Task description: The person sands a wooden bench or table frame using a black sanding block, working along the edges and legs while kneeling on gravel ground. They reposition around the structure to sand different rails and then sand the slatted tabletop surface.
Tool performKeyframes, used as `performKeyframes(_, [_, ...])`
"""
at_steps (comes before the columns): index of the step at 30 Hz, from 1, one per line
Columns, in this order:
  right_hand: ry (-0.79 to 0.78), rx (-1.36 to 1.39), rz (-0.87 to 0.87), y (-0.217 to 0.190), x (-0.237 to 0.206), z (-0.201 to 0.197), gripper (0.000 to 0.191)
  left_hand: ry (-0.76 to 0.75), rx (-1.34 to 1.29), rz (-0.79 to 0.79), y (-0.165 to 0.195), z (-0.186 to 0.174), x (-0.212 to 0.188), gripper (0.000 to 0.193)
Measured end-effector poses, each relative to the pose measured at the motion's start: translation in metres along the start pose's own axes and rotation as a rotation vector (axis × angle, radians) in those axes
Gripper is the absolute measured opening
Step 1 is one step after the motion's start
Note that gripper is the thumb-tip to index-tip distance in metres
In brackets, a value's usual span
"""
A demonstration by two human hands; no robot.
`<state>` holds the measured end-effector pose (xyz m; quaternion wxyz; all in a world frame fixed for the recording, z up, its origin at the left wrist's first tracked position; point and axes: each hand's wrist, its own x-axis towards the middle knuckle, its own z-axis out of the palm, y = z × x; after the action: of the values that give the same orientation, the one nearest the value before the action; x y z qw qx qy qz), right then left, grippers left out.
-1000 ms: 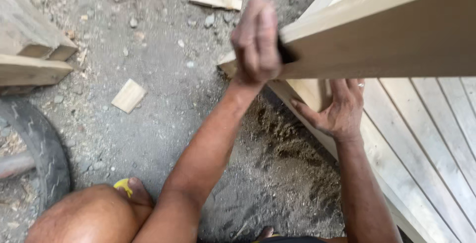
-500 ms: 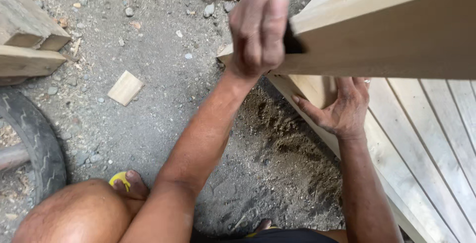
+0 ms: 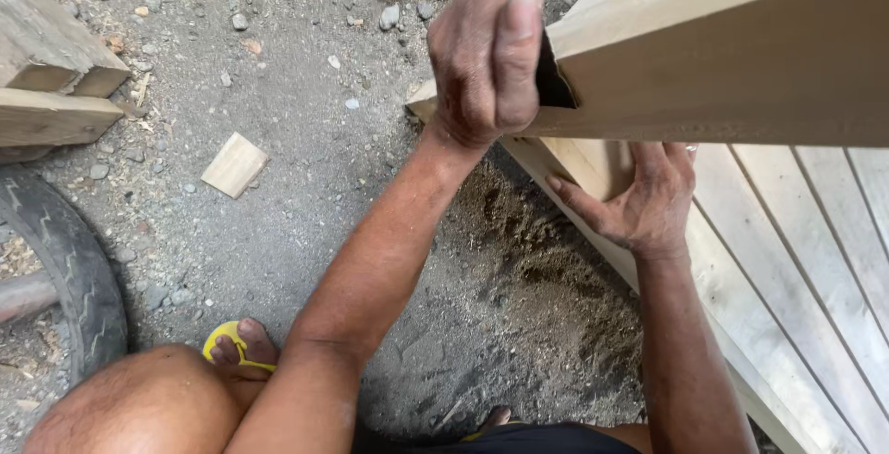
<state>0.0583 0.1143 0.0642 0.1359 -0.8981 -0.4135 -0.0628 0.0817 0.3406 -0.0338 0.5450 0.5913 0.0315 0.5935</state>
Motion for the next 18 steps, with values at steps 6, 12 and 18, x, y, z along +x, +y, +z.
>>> performKeyframes(6, [0.077, 0.066, -0.028, -0.003, 0.004, 0.002, 0.091, -0.01, 0.118, -0.133, -0.015, -0.042, -0.012, 0.032])
performKeyframes(12, [0.053, -0.16, -0.035, -0.004, 0.002, 0.0, 0.09, -0.04, 0.03, -0.15, 0.008, -0.032, 0.006, 0.03])
performKeyframes(18, [0.035, 0.059, -0.063, 0.005, 0.003, 0.005, 0.082, 0.041, -0.003, -0.026, 0.018, 0.004, 0.012, 0.034])
